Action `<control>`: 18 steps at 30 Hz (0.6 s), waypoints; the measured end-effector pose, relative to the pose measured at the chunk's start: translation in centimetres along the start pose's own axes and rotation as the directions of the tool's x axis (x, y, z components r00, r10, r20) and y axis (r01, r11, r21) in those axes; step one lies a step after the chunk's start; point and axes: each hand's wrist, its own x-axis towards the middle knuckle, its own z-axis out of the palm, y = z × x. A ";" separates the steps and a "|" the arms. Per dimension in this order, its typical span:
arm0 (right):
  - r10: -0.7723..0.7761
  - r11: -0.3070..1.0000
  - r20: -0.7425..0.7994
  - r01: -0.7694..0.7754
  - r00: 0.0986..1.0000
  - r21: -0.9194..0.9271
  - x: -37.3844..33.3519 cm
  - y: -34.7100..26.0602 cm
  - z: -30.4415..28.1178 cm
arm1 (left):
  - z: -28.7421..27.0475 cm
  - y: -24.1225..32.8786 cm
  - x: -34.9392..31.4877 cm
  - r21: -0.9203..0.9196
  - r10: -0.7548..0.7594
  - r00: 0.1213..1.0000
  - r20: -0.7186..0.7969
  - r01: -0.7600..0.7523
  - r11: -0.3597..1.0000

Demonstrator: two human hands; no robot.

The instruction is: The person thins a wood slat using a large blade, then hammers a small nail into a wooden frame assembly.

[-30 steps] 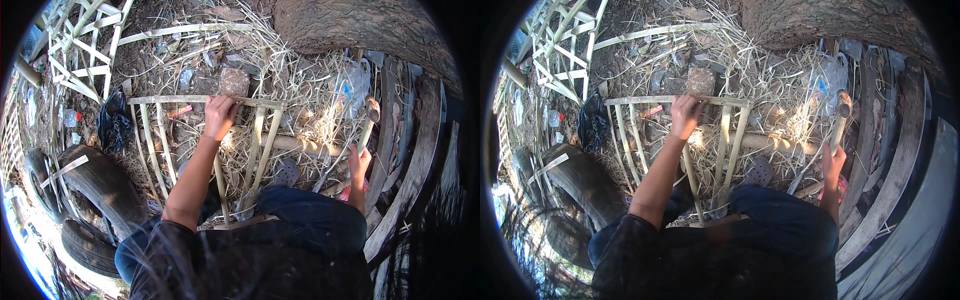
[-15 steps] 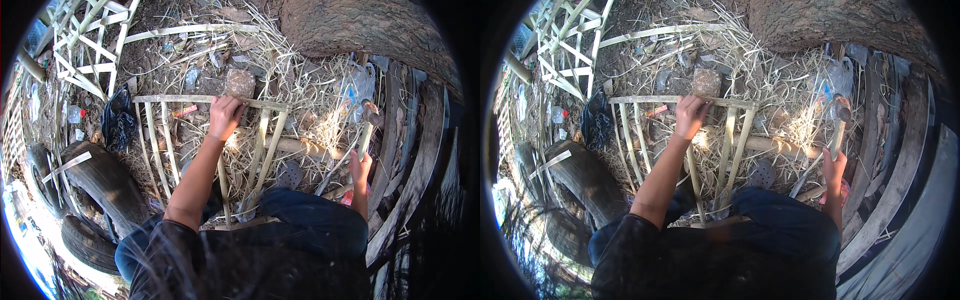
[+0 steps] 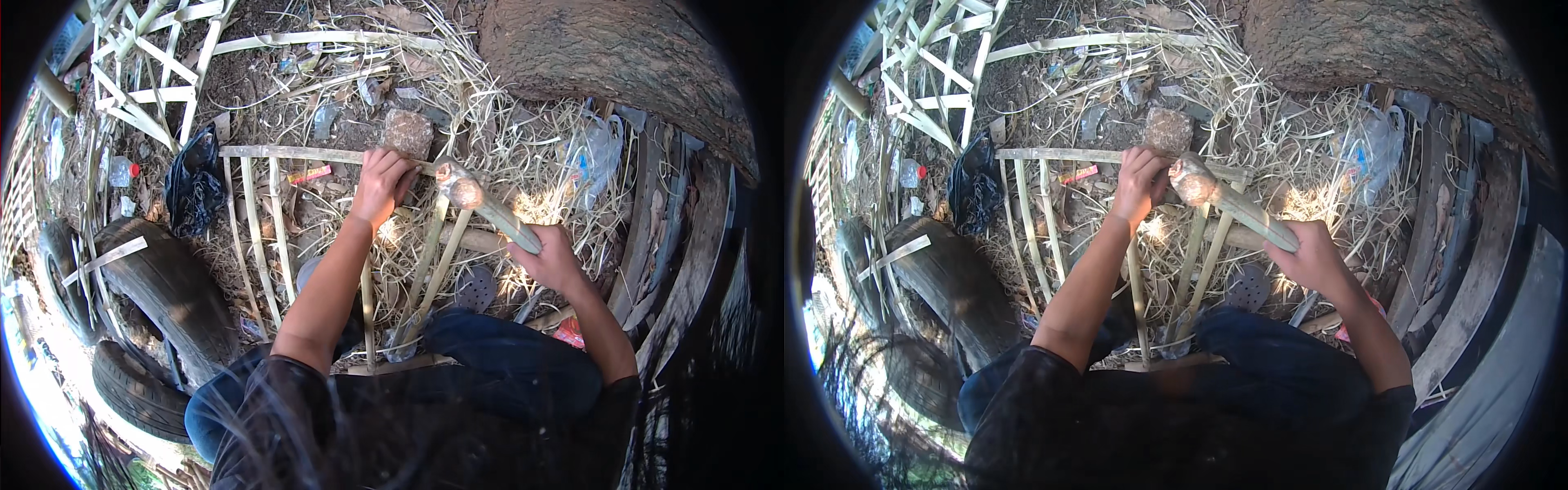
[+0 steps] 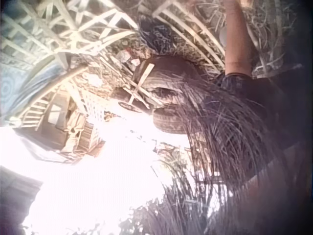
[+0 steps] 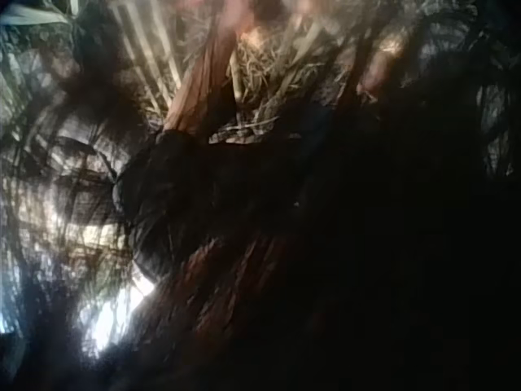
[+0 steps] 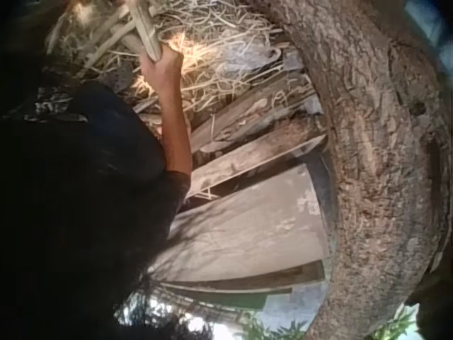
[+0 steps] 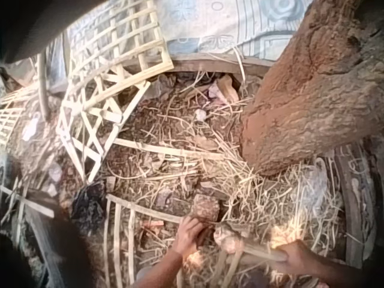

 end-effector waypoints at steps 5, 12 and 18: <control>-0.030 0.999 0.069 0.031 0.997 -0.016 2.0 -1.3 1.6 | -0.2 -0.3 -0.2 -0.025 0.002 1.000 -0.001 -0.002 1.000; 0.034 0.999 0.090 -0.038 0.995 0.038 3.0 -0.1 2.9 | 0.5 -0.5 -0.4 -0.067 -0.015 0.999 -0.034 0.013 0.998; 0.027 0.999 0.023 -0.028 0.999 0.047 2.9 1.0 3.6 | 0.4 -0.7 -0.5 -0.078 -0.027 0.999 -0.031 0.025 0.997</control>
